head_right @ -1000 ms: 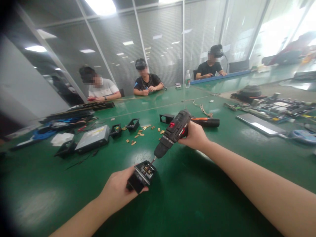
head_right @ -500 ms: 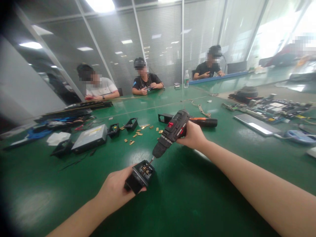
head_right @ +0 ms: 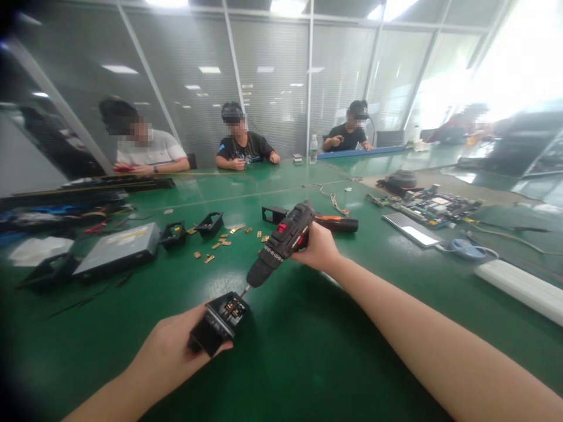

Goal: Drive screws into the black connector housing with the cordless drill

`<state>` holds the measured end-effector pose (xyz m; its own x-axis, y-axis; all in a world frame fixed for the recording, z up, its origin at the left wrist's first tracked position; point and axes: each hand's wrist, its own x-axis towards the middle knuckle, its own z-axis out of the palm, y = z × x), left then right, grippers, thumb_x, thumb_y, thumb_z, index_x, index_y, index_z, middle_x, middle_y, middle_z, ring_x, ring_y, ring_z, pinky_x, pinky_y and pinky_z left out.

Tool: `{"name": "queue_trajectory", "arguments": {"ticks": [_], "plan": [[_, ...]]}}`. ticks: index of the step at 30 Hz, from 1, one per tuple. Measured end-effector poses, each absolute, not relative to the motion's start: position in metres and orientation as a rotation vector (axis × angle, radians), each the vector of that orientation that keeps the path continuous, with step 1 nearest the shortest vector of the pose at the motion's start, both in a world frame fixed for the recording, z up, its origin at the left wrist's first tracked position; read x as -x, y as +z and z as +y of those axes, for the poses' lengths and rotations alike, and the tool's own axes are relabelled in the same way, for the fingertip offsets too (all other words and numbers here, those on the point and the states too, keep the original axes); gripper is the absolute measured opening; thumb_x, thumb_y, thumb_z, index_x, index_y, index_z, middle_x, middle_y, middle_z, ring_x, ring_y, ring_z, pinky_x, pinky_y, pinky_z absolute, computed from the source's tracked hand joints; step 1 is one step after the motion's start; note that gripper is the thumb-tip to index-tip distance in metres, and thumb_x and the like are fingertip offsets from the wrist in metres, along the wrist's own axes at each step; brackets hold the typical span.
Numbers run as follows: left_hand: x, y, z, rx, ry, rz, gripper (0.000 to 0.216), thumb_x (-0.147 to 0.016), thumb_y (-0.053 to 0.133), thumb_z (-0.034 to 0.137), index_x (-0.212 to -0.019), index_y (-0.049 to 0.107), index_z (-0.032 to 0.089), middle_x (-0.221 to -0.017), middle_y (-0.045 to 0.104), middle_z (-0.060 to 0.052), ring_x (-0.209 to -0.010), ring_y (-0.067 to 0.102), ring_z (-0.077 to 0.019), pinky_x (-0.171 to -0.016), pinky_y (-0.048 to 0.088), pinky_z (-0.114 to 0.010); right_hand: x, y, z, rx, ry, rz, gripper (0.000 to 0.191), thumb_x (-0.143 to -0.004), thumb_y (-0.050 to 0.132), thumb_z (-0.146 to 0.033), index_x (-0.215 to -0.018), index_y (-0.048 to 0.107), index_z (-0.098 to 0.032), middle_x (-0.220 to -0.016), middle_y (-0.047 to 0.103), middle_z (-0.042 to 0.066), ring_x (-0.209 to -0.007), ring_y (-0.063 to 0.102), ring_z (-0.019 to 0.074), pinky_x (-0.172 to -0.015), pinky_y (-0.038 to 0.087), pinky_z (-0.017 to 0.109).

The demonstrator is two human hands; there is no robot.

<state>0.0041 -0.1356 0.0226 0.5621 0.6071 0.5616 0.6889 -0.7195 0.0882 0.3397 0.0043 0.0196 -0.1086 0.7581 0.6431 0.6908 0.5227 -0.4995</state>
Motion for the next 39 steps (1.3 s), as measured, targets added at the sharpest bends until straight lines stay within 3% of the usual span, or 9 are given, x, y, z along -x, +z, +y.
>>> {"name": "queue_trajectory", "arguments": {"ticks": [14, 20, 29, 39], "plan": [[0.005, 0.012, -0.127, 2.641, -0.921, -1.034, 0.046, -0.090, 0.063, 0.036, -0.133, 0.056, 0.025, -0.100, 0.080, -0.008, -0.074, 0.079, -0.0268, -0.065, 0.067, -0.036, -0.339, 0.018, 0.007, 1.176, 0.119, -1.838, 0.039, -0.062, 0.080, -0.042, -0.090, 0.061, -0.022, -0.089, 0.073, 0.006, -0.081, 0.069, 0.0277, -0.074, 0.055, 0.038], [0.004, 0.013, -0.129, 2.661, -0.875, -1.093, 0.053, -0.085, 0.070, 0.036, -0.134, 0.053, 0.026, -0.104, 0.080, -0.006, -0.077, 0.079, -0.0269, -0.064, 0.067, -0.036, -0.340, 0.017, 0.008, 1.180, 0.124, -1.822, 0.036, -0.062, 0.079, -0.039, -0.087, 0.060, -0.022, -0.088, 0.073, 0.006, -0.078, 0.069, 0.0267, -0.072, 0.055, 0.038], [-0.002, 0.018, -0.137, 2.655, -0.844, -1.113, 0.052, -0.085, 0.071, 0.028, -0.134, 0.053, 0.021, -0.108, 0.079, -0.009, -0.084, 0.079, -0.0258, -0.074, 0.065, -0.034, -0.340, 0.018, 0.005, 1.200, 0.111, -1.842, 0.037, -0.062, 0.079, -0.042, -0.086, 0.060, -0.022, -0.083, 0.072, 0.005, -0.076, 0.068, 0.0272, -0.070, 0.054, 0.038], [-0.006, 0.025, -0.139, 2.669, -0.795, -1.134, 0.051, -0.086, 0.073, 0.033, -0.130, 0.052, 0.018, -0.102, 0.079, -0.009, -0.080, 0.079, -0.0247, -0.071, 0.065, -0.034, -0.342, 0.015, 0.006, 1.236, 0.089, -1.828, 0.037, -0.061, 0.080, -0.042, -0.085, 0.061, -0.021, -0.083, 0.072, 0.007, -0.077, 0.069, 0.0293, -0.071, 0.054, 0.039]]}}
